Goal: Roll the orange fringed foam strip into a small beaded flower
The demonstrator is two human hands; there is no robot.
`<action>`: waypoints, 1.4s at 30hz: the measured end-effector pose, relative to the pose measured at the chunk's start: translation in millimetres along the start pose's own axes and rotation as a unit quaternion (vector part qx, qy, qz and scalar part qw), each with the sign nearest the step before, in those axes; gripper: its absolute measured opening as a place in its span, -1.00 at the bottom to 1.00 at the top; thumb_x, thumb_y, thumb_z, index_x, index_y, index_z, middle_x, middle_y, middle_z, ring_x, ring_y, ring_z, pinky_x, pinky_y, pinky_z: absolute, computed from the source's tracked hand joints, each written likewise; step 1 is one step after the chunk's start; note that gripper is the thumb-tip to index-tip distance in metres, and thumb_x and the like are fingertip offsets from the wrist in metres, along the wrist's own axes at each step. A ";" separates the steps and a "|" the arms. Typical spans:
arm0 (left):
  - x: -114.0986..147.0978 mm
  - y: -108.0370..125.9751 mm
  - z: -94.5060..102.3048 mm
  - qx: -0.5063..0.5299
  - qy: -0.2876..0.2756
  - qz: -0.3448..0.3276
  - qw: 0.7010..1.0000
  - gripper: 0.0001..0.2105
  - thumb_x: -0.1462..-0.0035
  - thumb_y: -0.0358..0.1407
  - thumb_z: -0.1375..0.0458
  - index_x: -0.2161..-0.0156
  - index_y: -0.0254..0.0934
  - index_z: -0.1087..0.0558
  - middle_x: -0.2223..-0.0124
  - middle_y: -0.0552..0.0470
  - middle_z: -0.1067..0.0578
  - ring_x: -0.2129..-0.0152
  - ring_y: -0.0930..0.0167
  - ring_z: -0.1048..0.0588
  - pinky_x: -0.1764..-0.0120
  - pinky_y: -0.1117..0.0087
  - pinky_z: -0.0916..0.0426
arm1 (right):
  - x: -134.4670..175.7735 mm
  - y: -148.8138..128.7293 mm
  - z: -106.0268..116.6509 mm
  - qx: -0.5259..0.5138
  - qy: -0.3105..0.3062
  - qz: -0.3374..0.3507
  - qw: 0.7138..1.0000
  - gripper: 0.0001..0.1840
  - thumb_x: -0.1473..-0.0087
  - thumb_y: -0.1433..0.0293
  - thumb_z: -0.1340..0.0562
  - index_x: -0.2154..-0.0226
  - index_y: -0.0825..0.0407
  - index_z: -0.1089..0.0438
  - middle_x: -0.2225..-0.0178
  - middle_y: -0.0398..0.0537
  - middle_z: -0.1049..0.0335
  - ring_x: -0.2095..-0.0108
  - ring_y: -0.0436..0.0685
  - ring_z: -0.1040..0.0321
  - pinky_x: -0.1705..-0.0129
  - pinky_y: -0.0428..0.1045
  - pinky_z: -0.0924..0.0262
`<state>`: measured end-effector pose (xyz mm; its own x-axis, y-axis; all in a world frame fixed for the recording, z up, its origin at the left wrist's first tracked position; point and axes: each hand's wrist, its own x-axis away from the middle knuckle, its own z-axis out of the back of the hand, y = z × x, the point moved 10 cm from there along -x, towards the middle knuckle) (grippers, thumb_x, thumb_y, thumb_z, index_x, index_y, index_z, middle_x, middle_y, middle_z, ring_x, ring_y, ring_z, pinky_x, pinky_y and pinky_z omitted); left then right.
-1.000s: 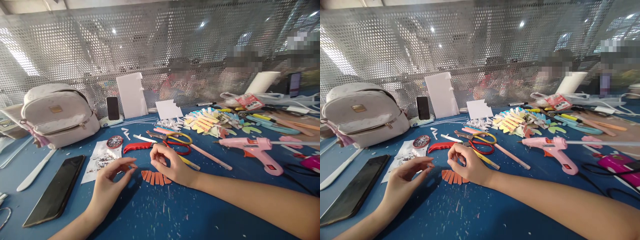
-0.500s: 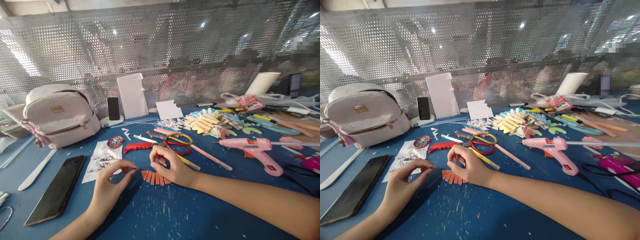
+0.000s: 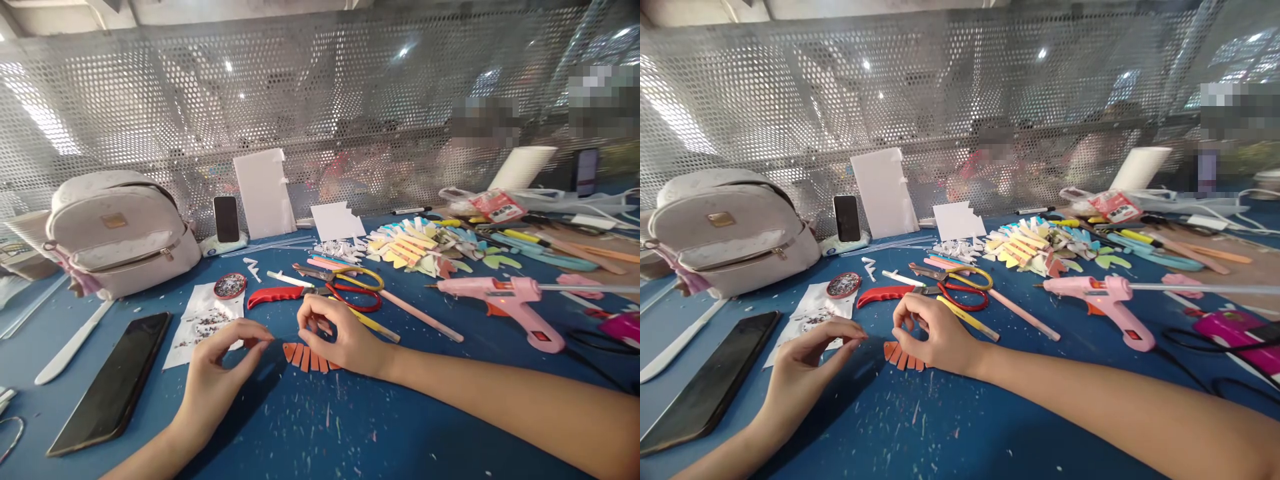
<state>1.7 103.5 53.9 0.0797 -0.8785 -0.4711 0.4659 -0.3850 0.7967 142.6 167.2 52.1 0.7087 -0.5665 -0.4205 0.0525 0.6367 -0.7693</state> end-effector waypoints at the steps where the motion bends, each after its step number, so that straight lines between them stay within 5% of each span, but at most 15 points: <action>1: 0.0 1.2 -1.4 0.001 -0.004 -0.005 1.000 -0.86 -0.12 -0.46 -0.20 0.35 -0.19 -0.57 0.35 0.06 -0.61 0.36 0.38 -0.56 0.29 0.43 -0.44 | 0.0 -0.3 -0.9 0.002 -0.003 0.003 1.000 -0.92 -0.09 0.50 -0.19 0.40 0.04 -0.27 0.47 -0.21 -0.15 0.51 -0.04 -0.06 0.49 -0.10 0.01; 10: -2.2 -5.6 -13.0 0.036 -0.030 0.004 0.999 -0.84 -0.09 -0.45 -0.28 0.38 -0.12 -0.64 0.38 0.08 -0.61 0.40 0.40 -0.55 0.28 0.45 -0.42 | -0.4 -4.9 -10.4 -0.008 -0.040 0.021 0.999 -0.96 -0.13 0.44 -0.23 0.35 0.04 -0.32 0.41 -0.18 -0.23 0.48 -0.05 -0.12 0.47 -0.12 -0.03; 19: -3.4 10.9 -18.4 0.008 -0.024 -0.055 0.998 -0.73 -0.17 -0.45 -0.20 0.17 -0.01 -0.65 0.37 0.07 -0.37 0.49 0.45 -0.36 0.45 0.46 -0.26 | -0.7 20.1 -16.4 -0.131 -0.061 -0.054 0.988 -0.70 -0.13 0.17 -0.30 0.27 0.09 -0.45 0.61 -0.33 0.05 0.60 -0.09 0.14 0.57 -0.13 0.19; 25: -1.6 14.1 -20.8 -0.032 -0.038 -0.079 0.996 -0.68 -0.22 -0.45 -0.14 0.04 -0.01 -0.59 0.31 0.05 -0.42 0.48 0.44 -0.37 0.43 0.44 -0.27 | -5.2 32.1 -12.6 -0.185 -0.026 -0.079 0.979 -0.62 -0.04 0.09 -0.34 0.36 0.11 -0.52 0.62 -0.25 -0.17 0.60 -0.10 0.03 0.58 -0.14 0.11; 29: -5.1 9.5 -14.9 -0.039 -0.031 -0.051 0.997 -0.75 -0.23 -0.44 -0.15 0.16 -0.08 -0.63 0.32 0.04 -0.51 0.38 0.39 -0.48 0.32 0.42 -0.33 | -6.1 26.0 -8.5 -0.169 -0.015 -0.077 0.982 -0.67 -0.08 0.13 -0.32 0.41 0.09 -0.51 0.63 -0.26 -0.15 0.60 -0.09 0.02 0.57 -0.13 0.10; 34: -10.7 10.9 4.8 -0.047 -0.002 -0.055 0.997 -0.81 -0.21 -0.41 -0.17 0.29 -0.15 -0.63 0.30 0.02 -0.55 0.33 0.35 -0.51 0.27 0.39 -0.36 | -6.4 25.5 5.9 -0.158 0.052 -0.070 0.984 -0.75 -0.14 0.20 -0.29 0.38 0.06 -0.46 0.42 -0.14 -0.36 0.47 -0.01 -0.20 0.42 -0.09 -0.13; 42: -15.6 -12.0 -5.1 -0.124 -0.094 -0.024 0.988 -0.81 -0.25 -0.35 -0.12 0.30 -0.14 -0.61 0.15 -0.03 -0.59 0.20 0.27 -0.55 0.12 0.25 -0.38 | -4.4 32.2 15.7 -0.173 0.101 -0.087 0.976 -0.79 -0.20 0.25 -0.21 0.35 0.05 -0.36 0.44 -0.16 -0.28 0.47 -0.02 -0.20 0.42 -0.10 -0.15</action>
<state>-0.6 123.3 49.7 -0.1023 -0.9070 -0.4084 0.6678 -0.3669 0.6477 152.2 198.3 36.7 0.5550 -0.7645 -0.3278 -0.1058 0.3261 -0.9394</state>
